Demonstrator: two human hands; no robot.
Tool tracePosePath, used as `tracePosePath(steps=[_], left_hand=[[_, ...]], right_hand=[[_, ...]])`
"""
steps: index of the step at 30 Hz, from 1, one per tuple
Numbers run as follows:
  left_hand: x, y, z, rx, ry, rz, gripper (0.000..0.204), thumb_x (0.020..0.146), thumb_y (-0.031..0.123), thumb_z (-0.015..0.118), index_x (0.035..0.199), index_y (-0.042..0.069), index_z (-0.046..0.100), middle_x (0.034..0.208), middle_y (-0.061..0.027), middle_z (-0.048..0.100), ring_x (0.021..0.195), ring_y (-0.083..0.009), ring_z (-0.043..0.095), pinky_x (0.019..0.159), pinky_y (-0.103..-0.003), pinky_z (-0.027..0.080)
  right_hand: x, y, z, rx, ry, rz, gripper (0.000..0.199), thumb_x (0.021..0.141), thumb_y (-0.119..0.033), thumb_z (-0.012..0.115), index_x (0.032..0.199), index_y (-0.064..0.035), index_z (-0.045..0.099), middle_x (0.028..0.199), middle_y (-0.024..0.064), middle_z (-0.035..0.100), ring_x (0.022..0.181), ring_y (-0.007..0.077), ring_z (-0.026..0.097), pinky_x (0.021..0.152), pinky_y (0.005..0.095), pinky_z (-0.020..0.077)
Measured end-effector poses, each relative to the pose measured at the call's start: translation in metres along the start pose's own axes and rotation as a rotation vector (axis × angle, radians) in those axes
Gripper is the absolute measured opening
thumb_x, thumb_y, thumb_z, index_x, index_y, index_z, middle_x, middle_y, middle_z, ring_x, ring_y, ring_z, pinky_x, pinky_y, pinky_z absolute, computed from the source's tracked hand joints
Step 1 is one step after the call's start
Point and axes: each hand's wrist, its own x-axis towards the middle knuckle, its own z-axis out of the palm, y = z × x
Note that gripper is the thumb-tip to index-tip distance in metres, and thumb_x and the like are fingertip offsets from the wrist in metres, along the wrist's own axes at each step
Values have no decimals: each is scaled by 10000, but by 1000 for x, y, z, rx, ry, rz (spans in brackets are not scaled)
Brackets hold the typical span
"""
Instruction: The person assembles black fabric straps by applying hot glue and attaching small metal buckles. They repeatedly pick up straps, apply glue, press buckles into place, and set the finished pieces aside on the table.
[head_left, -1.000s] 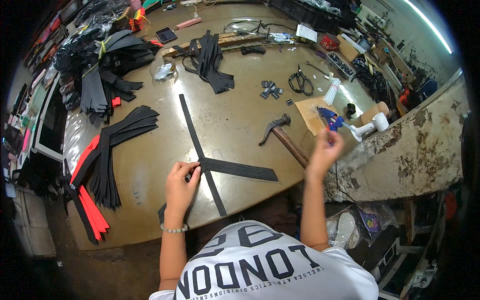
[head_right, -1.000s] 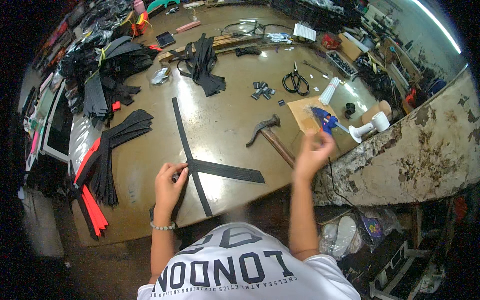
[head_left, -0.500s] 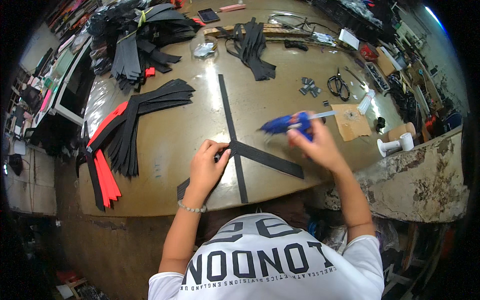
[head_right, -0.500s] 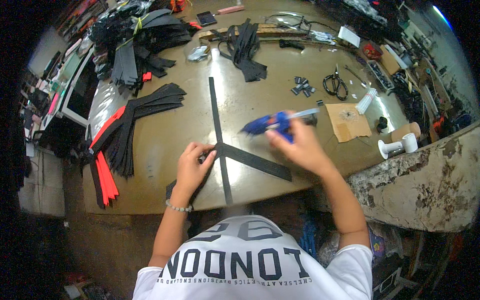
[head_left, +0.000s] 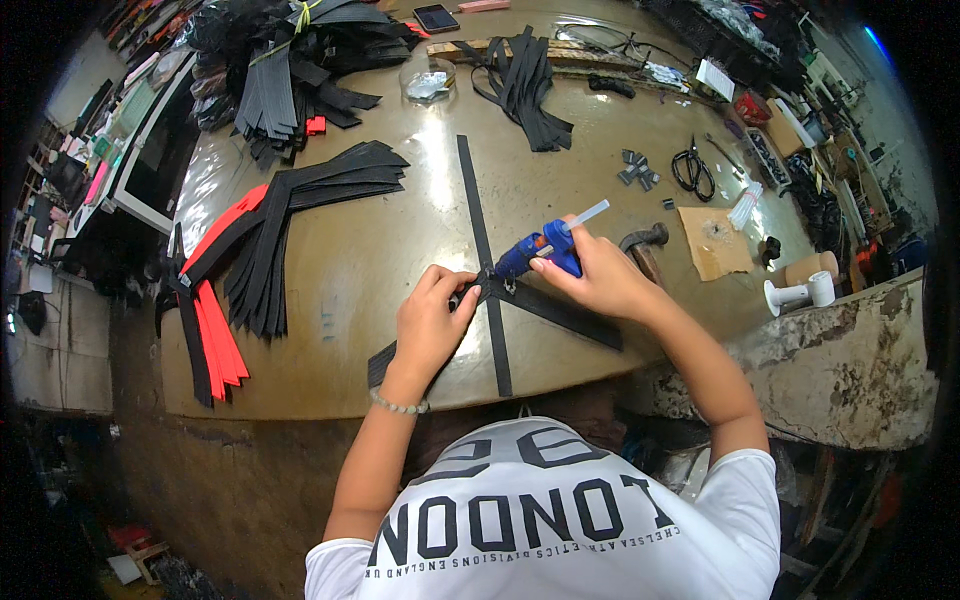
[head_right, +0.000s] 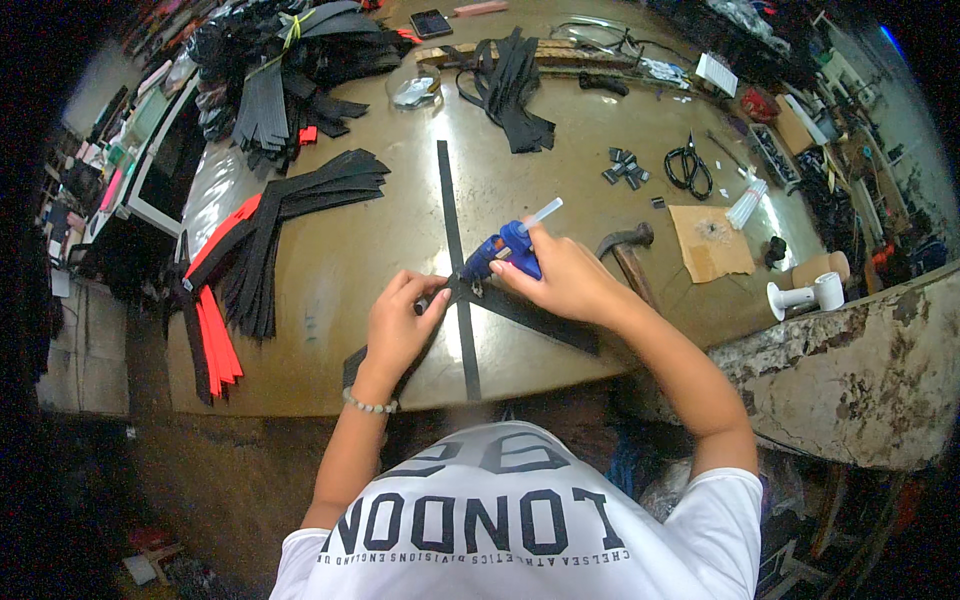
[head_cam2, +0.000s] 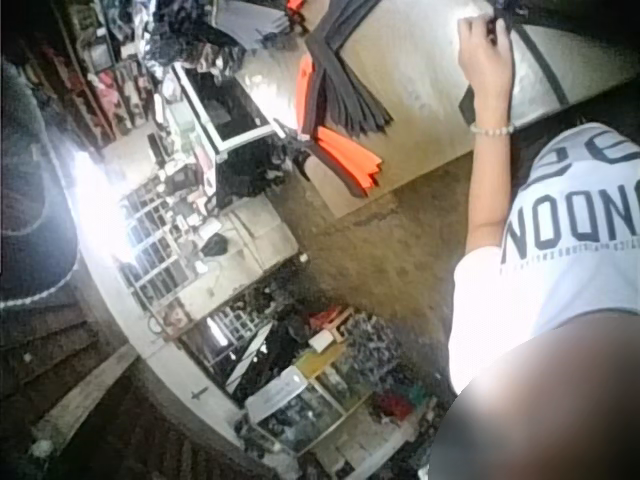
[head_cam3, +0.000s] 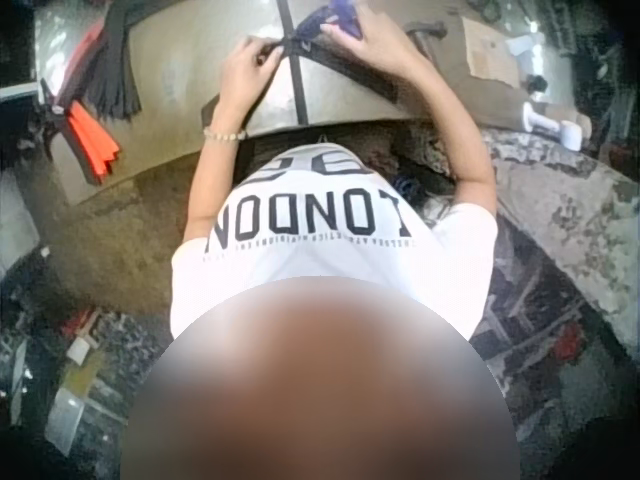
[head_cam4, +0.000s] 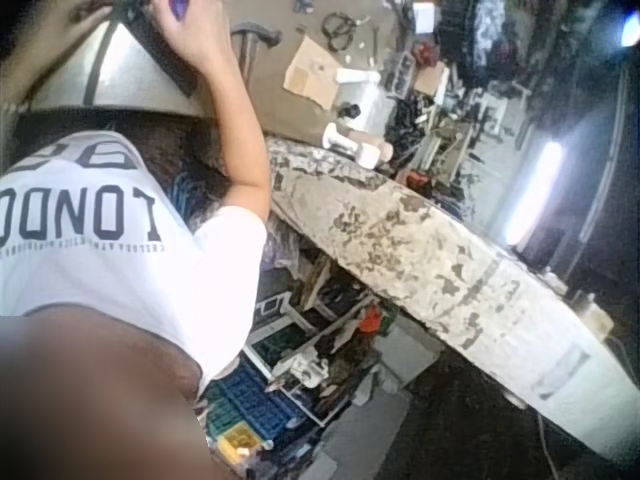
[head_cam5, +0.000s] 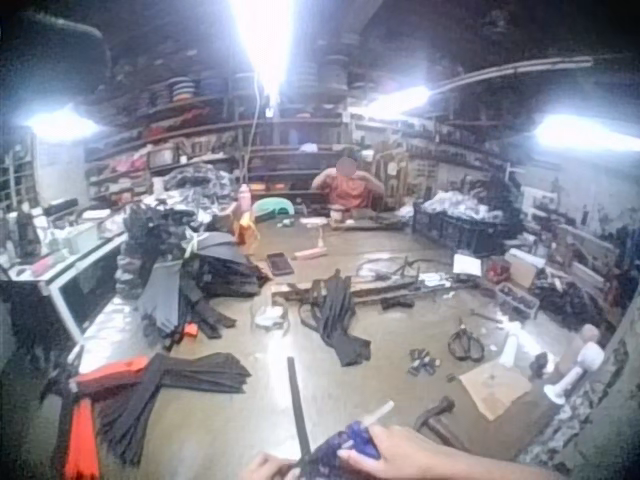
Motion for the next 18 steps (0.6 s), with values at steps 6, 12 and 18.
tracePosePath(steps=[6,12,18], left_hand=[[0,-1,0,10,-26,-1,161,841,180,703,970,84,713,879,-61,621,742,-220,632,667,-333,507],[0,0,-2,9,-12,18,174,837,172,713,975,66,718,863,-88,624,765,-230,631,682,-331,502],[-1,2,-1,-36,-17,42,150,845,130,703,968,46,714,864,-107,633,762,-243,624,677,-333,491]], right_hand=[[-29,-13,1,6,-78,-6,508,909,-442,615,1163,-10,533,763,245,647,730,432,643,668,460,502],[-60,32,-11,377,273,103,440,922,-419,624,1113,-25,588,852,164,669,755,302,659,721,360,504],[-109,130,-64,-211,1012,680,485,962,-434,538,1072,35,594,939,267,670,880,416,655,783,464,504]])
